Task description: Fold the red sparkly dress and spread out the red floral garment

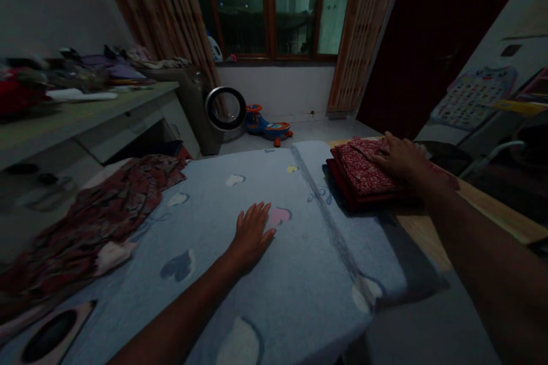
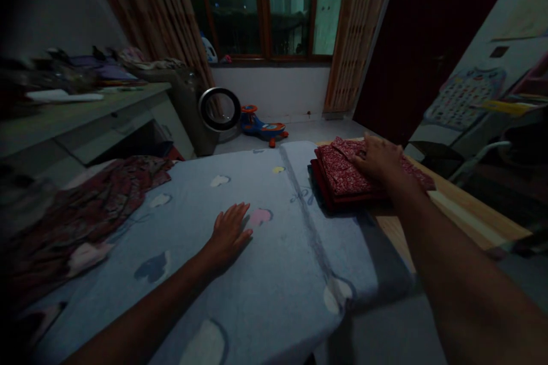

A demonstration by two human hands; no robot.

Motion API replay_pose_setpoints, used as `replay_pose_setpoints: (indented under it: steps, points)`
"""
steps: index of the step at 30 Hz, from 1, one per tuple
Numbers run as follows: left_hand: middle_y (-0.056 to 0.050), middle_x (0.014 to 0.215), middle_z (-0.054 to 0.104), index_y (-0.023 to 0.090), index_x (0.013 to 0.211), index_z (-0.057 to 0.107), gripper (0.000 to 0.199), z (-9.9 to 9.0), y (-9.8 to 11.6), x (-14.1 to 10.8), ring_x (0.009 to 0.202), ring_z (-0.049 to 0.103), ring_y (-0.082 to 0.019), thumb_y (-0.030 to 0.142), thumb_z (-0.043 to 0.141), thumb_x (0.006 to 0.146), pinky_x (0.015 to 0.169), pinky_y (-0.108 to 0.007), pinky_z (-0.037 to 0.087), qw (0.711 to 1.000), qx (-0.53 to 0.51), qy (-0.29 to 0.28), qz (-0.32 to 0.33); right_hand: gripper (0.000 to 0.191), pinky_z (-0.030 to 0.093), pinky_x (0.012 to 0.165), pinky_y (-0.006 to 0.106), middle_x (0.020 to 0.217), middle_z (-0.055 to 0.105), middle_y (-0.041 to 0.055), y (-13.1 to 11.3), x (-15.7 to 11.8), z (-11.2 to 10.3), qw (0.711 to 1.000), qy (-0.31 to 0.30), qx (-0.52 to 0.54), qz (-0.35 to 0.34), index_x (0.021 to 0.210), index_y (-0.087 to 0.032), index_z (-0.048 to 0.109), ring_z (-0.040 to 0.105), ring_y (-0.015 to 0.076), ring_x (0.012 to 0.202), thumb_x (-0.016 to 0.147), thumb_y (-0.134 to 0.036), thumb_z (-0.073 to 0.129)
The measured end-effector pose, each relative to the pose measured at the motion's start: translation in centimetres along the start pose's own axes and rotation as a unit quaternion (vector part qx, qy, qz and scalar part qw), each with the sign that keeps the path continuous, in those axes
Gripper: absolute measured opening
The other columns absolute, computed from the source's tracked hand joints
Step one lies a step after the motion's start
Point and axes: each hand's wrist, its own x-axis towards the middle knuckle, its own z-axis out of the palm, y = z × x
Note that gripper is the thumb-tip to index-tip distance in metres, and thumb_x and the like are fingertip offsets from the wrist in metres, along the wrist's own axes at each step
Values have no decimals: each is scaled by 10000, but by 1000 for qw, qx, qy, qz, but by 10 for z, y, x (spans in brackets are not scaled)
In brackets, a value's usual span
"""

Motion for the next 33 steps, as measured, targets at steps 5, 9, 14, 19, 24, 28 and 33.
replay_pose_setpoints:
  steps: [5, 9, 14, 19, 24, 28, 33]
  points:
    - [-131, 1572, 382, 191, 1475, 421, 532, -20, -47, -52, 1484, 276, -301, 421, 361, 999, 1193, -573, 195, 996, 24, -39, -81, 551, 356, 1082, 538, 1393, 535, 214, -98, -34, -3, 990, 85, 77, -86, 1380, -101, 488, 478, 366, 1296, 909, -382, 539]
    - [-115, 1570, 389, 208, 1437, 468, 481, -30, -62, -71, 1475, 305, -278, 384, 405, 994, 1195, -565, 209, 994, 27, -47, -92, 434, 391, 1080, 461, 1385, 552, 171, -198, -88, 49, 970, -21, 157, -187, 1271, -135, 591, 500, 304, 1282, 877, -314, 564]
    - [-90, 1561, 411, 229, 1437, 462, 475, -26, -71, -77, 1467, 324, -251, 377, 450, 986, 1212, -528, 207, 997, 20, -15, -72, 429, 387, 1073, 420, 1435, 522, 151, -293, -141, 112, 956, -161, 172, -177, 1298, -158, 593, 481, 280, 1309, 887, -278, 564]
    - [-72, 1564, 407, 245, 1431, 463, 476, -23, -73, -80, 1466, 320, -254, 401, 463, 981, 1218, -534, 195, 999, 4, 8, -54, 375, 361, 1073, 412, 1385, 561, 147, -324, -161, 142, 967, -157, 138, -146, 1252, -161, 615, 499, 279, 1274, 901, -269, 538]
    - [-75, 1570, 392, 251, 1429, 453, 489, -24, -73, -81, 1471, 299, -266, 432, 464, 975, 1216, -551, 187, 999, -2, 12, -38, 328, 360, 1059, 422, 1342, 594, 129, -322, -164, 155, 972, -120, 119, -163, 1194, -176, 638, 522, 281, 1230, 903, -268, 519]
    - [-83, 1573, 383, 250, 1437, 436, 501, -22, -74, -81, 1474, 290, -272, 450, 449, 978, 1214, -561, 184, 999, -6, 17, -36, 335, 370, 1058, 435, 1341, 598, 135, -320, -163, 159, 972, -108, 111, -175, 1203, -165, 638, 526, 290, 1230, 920, -283, 502]
    - [-89, 1578, 375, 242, 1436, 432, 501, -23, -73, -82, 1477, 284, -273, 451, 444, 980, 1212, -567, 185, 999, -8, 11, -38, 354, 378, 1058, 442, 1341, 599, 145, -320, -163, 159, 973, -101, 108, -176, 1226, -151, 631, 523, 292, 1240, 924, -279, 498]
